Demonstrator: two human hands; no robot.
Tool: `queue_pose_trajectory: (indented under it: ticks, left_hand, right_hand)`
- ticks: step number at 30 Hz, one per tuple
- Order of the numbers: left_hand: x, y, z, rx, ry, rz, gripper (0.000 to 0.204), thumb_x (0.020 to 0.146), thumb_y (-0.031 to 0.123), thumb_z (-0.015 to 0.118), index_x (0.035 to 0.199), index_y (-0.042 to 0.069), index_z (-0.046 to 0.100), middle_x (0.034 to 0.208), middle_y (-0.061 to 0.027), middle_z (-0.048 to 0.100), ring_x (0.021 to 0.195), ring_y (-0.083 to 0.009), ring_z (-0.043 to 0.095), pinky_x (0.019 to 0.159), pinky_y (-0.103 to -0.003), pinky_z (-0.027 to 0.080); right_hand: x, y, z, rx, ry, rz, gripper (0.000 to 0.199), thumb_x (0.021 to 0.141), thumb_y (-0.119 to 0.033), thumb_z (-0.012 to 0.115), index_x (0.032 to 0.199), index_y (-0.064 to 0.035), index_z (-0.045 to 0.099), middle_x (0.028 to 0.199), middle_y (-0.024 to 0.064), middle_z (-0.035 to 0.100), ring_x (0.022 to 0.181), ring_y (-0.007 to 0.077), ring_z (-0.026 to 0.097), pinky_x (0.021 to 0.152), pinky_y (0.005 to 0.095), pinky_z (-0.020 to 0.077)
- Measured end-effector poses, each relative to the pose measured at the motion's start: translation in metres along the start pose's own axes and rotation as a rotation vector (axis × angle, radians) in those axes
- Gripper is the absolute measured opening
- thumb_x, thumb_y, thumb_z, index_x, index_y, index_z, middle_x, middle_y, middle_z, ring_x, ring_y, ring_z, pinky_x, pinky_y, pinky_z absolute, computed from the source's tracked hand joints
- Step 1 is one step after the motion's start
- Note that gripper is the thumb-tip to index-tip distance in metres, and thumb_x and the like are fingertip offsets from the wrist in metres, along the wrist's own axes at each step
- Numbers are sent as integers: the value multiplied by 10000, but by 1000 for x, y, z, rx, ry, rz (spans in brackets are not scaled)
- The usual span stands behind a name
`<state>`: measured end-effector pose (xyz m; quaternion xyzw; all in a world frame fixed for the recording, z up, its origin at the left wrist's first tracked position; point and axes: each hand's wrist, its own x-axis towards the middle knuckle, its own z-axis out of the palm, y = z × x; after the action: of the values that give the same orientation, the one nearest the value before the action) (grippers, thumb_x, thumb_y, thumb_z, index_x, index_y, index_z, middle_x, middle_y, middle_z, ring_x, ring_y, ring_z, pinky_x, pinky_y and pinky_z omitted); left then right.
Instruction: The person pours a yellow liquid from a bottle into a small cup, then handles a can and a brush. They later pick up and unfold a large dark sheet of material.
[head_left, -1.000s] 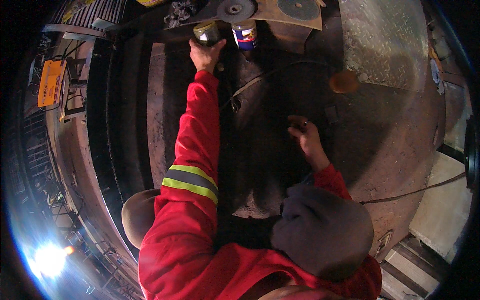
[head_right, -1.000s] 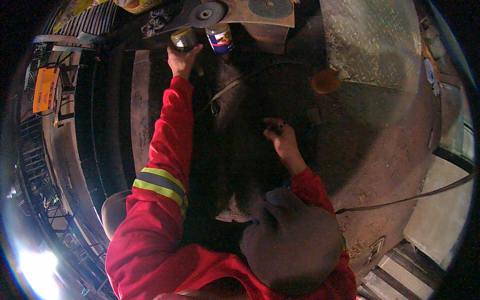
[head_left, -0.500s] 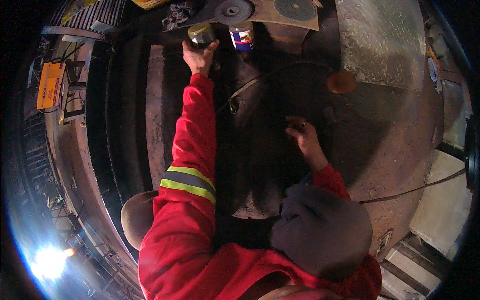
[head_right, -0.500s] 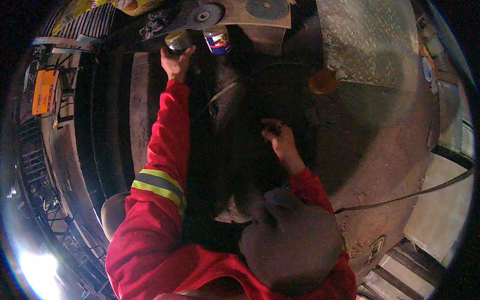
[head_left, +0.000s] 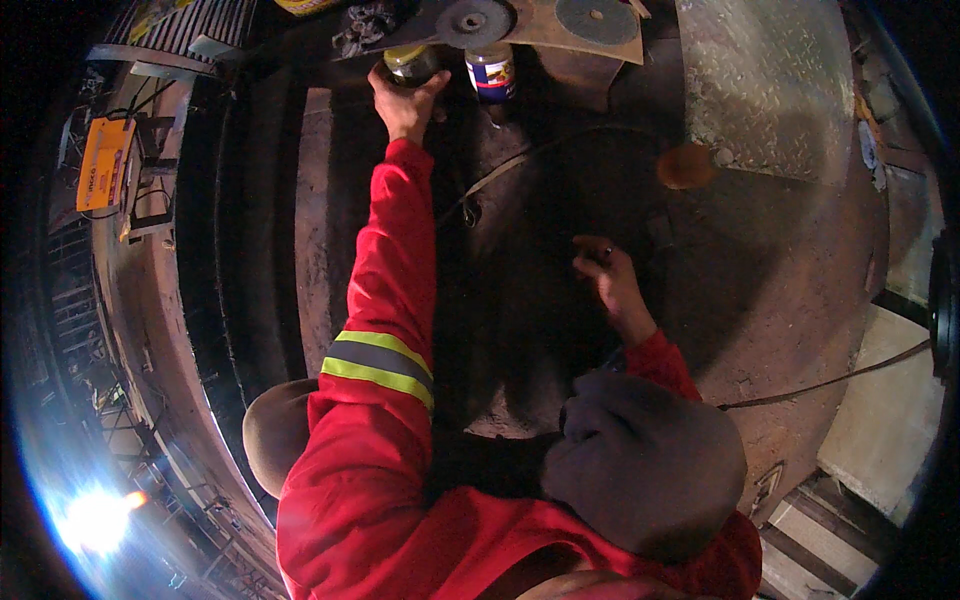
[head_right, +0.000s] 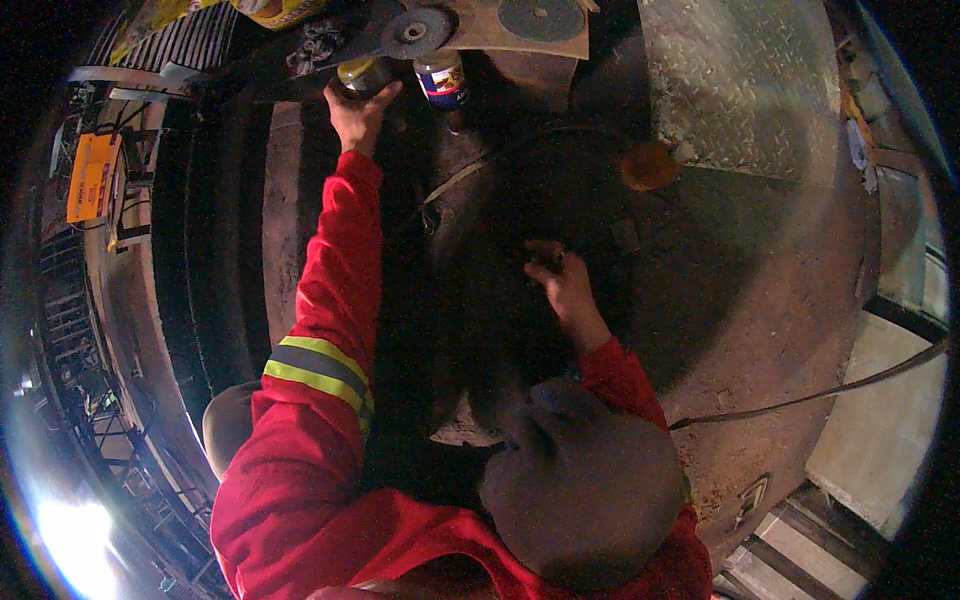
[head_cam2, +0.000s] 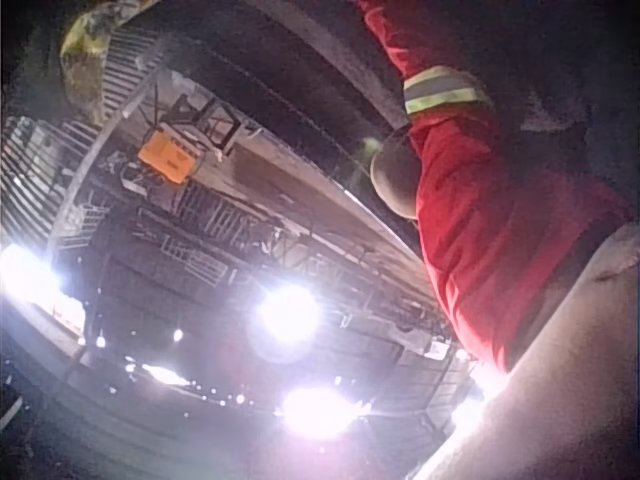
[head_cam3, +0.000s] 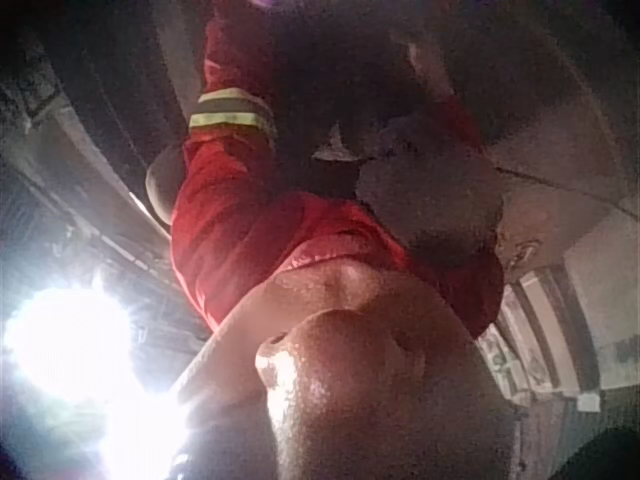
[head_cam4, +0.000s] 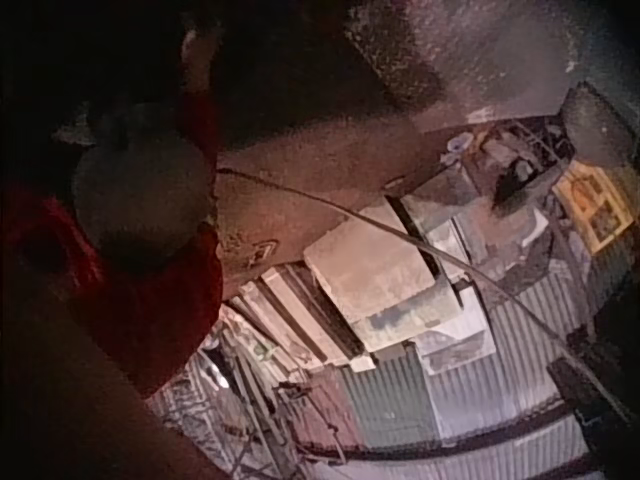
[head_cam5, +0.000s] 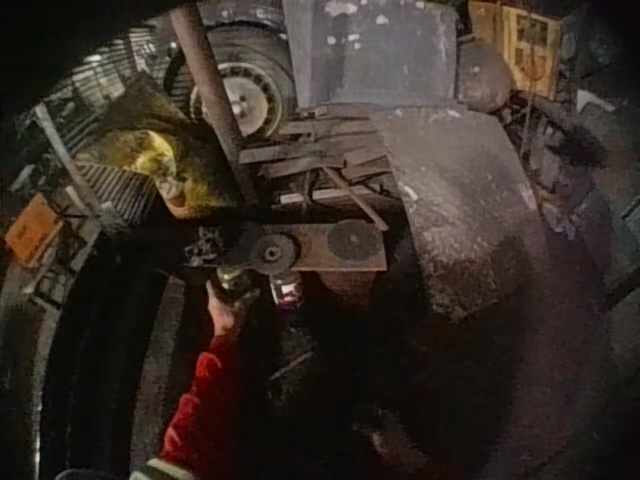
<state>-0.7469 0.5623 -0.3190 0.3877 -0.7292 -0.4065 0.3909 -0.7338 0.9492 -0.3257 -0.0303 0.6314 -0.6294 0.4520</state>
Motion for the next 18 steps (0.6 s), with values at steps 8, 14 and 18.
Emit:
queue_pose_trajectory:
  ticks: [8, 14, 18]
  left_hand:
    - [-2, 4, 11, 91, 68, 117, 875, 523, 204, 893, 1215, -19, 408, 1113, -206, 561, 1043, -339, 550, 914, -411, 446]
    - [-121, 84, 20, -160, 515, 187, 337, 727, -25, 598, 1048, -27, 494, 1030, -154, 503, 957, -284, 508, 862, -370, 422]
    - [-134, 252, -16, -506, 442, 280, 157, 702, -52, 549, 852, -4, 557, 828, -106, 546, 756, -218, 549, 684, -299, 452]
  right_hand:
    - [-1, -11, -9, -96, 19, -6, 317, 813, 6, 612, 1128, -30, 599, 957, 8, 590, 825, 107, 538, 735, 251, 430]
    - [-30, -9, -32, -261, 75, -107, 381, 806, -43, 607, 1185, -18, 578, 1059, 45, 609, 897, 161, 570, 759, 298, 469]
    - [-18, -32, -39, 18, 135, 216, 380, 814, -82, 589, 1188, -15, 571, 1039, 43, 610, 858, 177, 580, 728, 313, 476]
